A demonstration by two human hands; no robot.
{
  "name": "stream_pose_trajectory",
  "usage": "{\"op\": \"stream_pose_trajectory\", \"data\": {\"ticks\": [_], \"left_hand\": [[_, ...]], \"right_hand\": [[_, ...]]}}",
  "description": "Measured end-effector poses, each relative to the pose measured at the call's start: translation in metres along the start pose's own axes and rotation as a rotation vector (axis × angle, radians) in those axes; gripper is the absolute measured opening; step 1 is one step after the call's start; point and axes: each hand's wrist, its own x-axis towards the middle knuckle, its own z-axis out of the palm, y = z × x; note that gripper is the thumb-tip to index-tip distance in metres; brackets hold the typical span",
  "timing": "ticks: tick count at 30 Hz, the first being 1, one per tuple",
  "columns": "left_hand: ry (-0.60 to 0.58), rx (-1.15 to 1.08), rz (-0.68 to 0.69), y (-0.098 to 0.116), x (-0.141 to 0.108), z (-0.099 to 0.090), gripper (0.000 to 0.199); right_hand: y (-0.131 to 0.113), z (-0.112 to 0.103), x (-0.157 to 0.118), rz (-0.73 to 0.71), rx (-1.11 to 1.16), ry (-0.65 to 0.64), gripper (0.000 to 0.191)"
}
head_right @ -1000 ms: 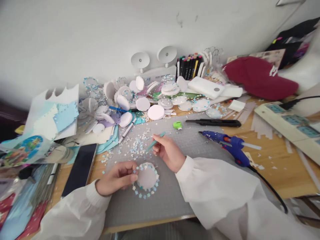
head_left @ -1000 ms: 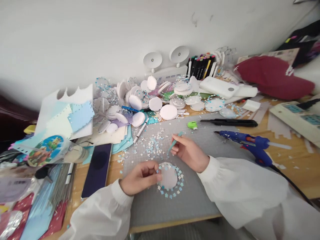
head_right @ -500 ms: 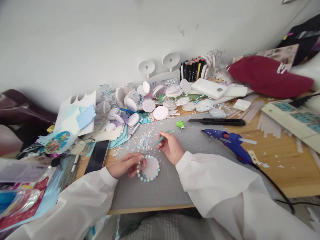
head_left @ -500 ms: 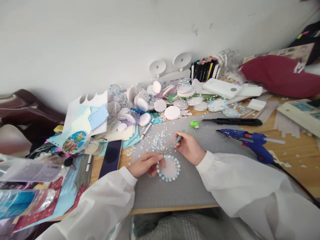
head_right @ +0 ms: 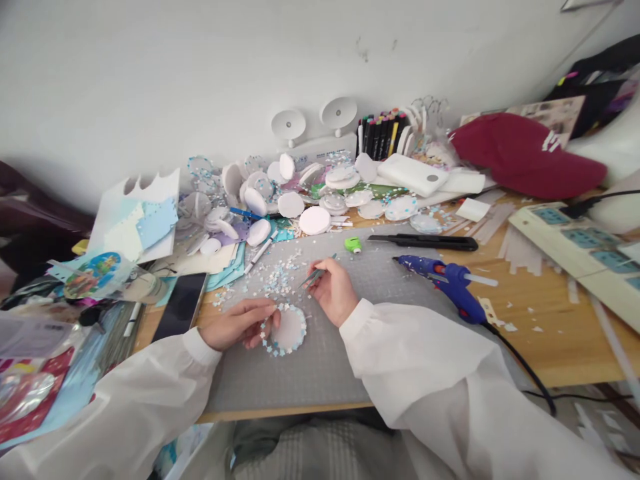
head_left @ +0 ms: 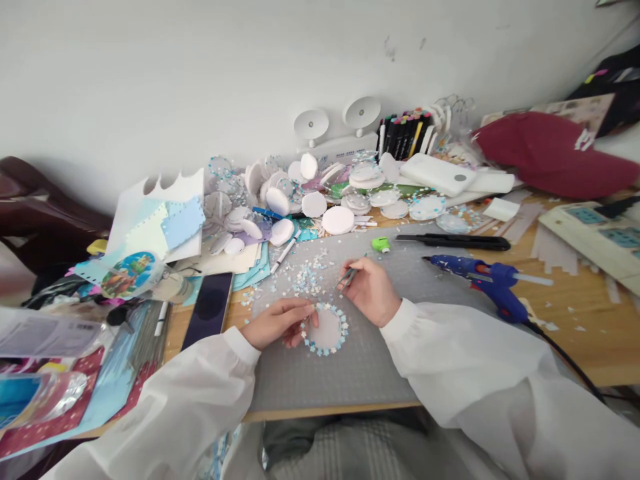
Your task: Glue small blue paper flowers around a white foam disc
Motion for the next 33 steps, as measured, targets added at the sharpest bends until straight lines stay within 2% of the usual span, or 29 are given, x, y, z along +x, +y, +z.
{"op": "stream_pose_trajectory", "data": {"ticks": [3,10,21,24,29,33], "left_hand": [[-0.008,0.007,-0.006,0.0,0.0,-0.001,0.04],[-0.05,0.027,-0.037,0.004,0.001,-0.003,0.039],[-0.092,0.043,0.014,-0.001,-0.001,-0.004,0.044],[-0.112,0.066,0.028,-0.002,-0.001,-0.003,0.045],[-0.143,0.096,0.042,-0.005,0.0,-0.002,0.046],[-0.16,0.085,0.062,-0.006,0.0,0.0,0.045]], "right_hand": [[0.002,0.001,-0.002,-0.007,0.025,0.014,0.005],[0.006,0.004,-0.005,-0.029,0.035,0.024,0.009],[0.009,0.005,-0.006,-0.118,-0.082,-0.025,0.034],[0.011,0.005,-0.005,-0.205,-0.125,-0.032,0.034],[0.009,0.006,-0.008,-0.44,-0.196,-0.04,0.028],[0.009,-0.001,-0.016,-0.614,-0.377,-0.057,0.021]]}}
